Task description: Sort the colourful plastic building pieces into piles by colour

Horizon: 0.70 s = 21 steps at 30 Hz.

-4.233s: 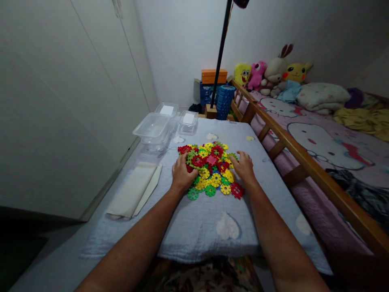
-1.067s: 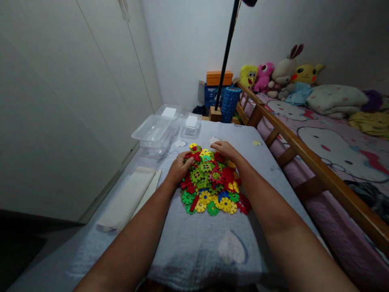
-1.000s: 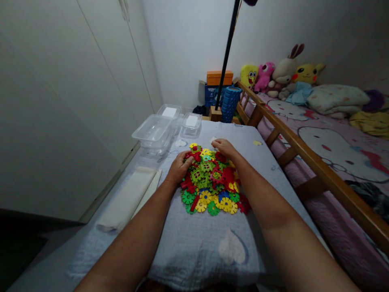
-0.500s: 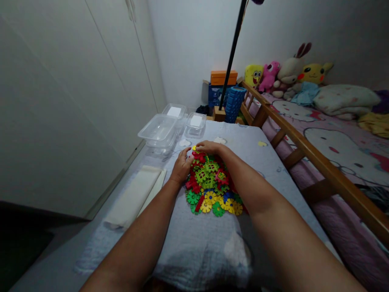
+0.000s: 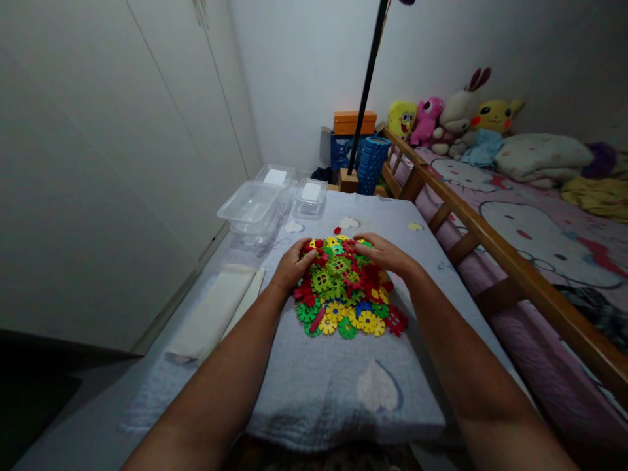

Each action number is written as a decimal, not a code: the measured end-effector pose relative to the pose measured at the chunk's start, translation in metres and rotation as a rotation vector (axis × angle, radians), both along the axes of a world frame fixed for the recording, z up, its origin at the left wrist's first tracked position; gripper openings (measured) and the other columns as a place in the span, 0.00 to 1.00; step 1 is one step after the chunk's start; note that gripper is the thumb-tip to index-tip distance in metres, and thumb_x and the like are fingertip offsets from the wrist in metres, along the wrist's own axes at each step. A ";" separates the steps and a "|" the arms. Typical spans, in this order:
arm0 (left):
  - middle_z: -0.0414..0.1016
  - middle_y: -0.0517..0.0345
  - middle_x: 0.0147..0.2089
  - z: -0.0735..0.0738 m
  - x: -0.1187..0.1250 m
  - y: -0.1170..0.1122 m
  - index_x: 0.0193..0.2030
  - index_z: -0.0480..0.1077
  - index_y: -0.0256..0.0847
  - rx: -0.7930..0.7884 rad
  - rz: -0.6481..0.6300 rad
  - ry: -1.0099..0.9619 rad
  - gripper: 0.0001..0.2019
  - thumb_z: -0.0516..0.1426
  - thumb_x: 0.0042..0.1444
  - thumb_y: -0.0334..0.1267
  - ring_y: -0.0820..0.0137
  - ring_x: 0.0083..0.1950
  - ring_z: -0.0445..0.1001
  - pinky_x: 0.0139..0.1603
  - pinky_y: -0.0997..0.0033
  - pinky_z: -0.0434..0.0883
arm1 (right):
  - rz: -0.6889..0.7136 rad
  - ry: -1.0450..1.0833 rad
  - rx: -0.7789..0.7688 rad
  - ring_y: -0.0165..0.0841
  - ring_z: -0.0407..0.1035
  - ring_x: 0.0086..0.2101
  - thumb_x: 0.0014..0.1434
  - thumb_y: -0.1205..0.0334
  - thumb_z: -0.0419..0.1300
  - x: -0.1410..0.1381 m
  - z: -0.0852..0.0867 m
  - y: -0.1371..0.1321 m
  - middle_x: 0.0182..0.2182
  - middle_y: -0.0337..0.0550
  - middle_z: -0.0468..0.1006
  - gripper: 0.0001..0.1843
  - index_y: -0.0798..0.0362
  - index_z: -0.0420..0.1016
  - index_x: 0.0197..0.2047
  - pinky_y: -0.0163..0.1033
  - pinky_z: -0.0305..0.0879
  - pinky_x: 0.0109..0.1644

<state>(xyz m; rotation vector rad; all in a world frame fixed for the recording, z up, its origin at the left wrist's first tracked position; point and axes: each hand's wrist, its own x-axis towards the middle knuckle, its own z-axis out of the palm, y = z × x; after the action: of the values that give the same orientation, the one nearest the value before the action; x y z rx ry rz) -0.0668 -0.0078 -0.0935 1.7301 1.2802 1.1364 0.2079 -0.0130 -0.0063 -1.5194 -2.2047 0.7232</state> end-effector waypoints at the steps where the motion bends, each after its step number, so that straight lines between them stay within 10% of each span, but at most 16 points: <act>1: 0.79 0.47 0.58 0.001 0.000 -0.001 0.62 0.72 0.40 0.002 -0.006 0.005 0.29 0.57 0.60 0.56 0.54 0.58 0.77 0.63 0.50 0.72 | -0.054 -0.015 0.017 0.48 0.66 0.64 0.68 0.46 0.54 0.013 -0.007 -0.011 0.64 0.56 0.73 0.30 0.56 0.73 0.65 0.54 0.59 0.71; 6: 0.78 0.48 0.58 0.004 0.001 -0.001 0.61 0.73 0.42 0.063 -0.059 0.032 0.27 0.55 0.63 0.57 0.56 0.58 0.77 0.64 0.51 0.71 | -0.177 -0.129 0.061 0.53 0.55 0.70 0.63 0.34 0.57 0.055 -0.052 -0.074 0.72 0.59 0.60 0.48 0.53 0.55 0.76 0.61 0.52 0.74; 12: 0.74 0.44 0.62 0.001 0.001 0.000 0.61 0.71 0.40 0.155 -0.001 0.085 0.28 0.55 0.61 0.56 0.54 0.64 0.71 0.70 0.50 0.65 | -0.151 -0.232 0.235 0.55 0.44 0.74 0.61 0.32 0.59 0.026 -0.093 -0.132 0.76 0.60 0.48 0.58 0.50 0.37 0.81 0.64 0.49 0.73; 21: 0.76 0.46 0.60 0.006 0.002 -0.006 0.63 0.69 0.41 0.076 -0.058 0.031 0.29 0.56 0.61 0.56 0.53 0.63 0.73 0.67 0.46 0.69 | -0.173 -0.219 0.305 0.53 0.51 0.71 0.64 0.37 0.58 -0.001 -0.090 -0.101 0.74 0.62 0.55 0.48 0.54 0.52 0.77 0.61 0.54 0.72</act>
<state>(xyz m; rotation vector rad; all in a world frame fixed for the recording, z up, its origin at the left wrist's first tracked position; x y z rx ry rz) -0.0644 -0.0137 -0.0879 1.8352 1.2109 1.1420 0.2074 -0.1144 -0.0962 -1.6639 -2.1750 0.1635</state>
